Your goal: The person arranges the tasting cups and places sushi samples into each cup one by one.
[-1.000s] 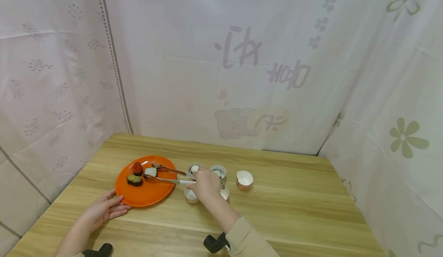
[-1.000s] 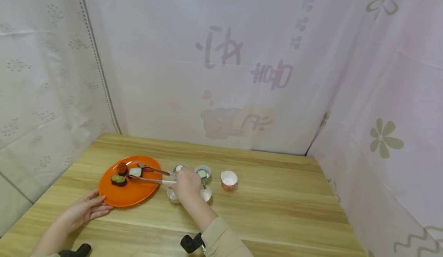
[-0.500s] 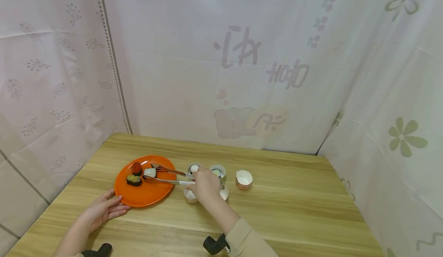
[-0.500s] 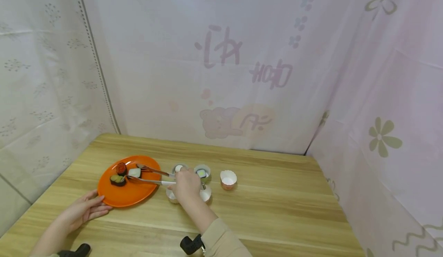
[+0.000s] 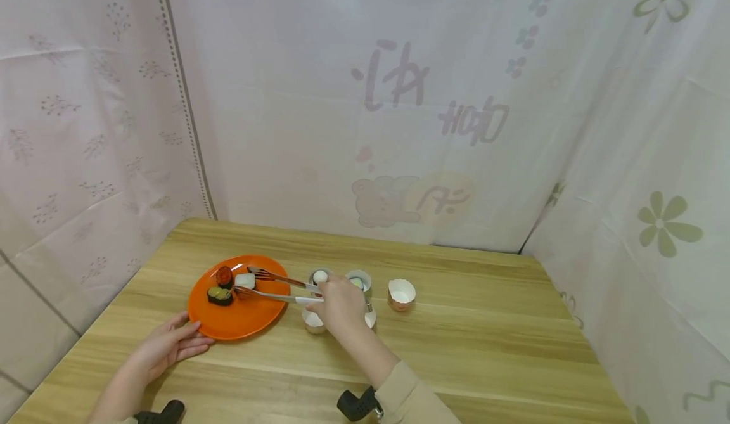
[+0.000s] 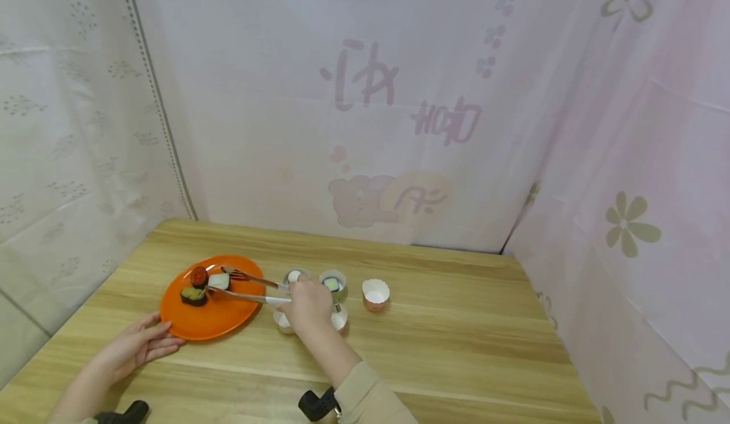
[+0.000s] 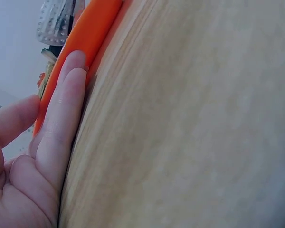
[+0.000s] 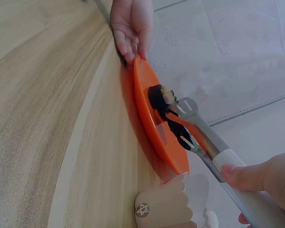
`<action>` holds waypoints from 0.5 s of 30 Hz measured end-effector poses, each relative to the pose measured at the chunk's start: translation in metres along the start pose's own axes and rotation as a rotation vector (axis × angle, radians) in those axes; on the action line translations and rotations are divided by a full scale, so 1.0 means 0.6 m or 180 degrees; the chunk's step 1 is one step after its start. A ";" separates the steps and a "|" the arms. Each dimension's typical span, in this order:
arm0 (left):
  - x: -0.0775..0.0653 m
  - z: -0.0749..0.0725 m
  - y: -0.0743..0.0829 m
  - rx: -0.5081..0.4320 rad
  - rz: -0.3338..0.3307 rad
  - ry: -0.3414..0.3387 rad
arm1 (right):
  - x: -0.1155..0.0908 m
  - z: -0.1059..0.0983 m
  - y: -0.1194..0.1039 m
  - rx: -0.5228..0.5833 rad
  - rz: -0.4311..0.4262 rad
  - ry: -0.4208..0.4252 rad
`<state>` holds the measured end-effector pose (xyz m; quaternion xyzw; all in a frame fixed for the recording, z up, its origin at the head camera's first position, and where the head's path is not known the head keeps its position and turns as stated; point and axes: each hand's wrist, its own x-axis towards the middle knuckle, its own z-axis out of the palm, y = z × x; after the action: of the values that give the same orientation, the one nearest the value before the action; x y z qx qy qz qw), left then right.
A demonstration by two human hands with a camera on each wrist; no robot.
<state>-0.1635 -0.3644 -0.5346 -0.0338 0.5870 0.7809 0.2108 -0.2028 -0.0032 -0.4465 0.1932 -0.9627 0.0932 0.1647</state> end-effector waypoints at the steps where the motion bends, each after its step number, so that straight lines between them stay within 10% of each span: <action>1: 0.000 0.000 0.000 0.0004 0.0008 -0.0002 | -0.001 -0.002 0.000 -0.0009 -0.0016 0.0032; 15: 0.001 -0.006 -0.002 -0.0028 -0.0004 -0.0047 | -0.017 -0.028 0.004 0.0146 -0.0044 0.0111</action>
<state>-0.1642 -0.3670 -0.5371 -0.0293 0.5820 0.7836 0.2155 -0.1904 0.0065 -0.4350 0.2019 -0.9560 0.1174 0.1776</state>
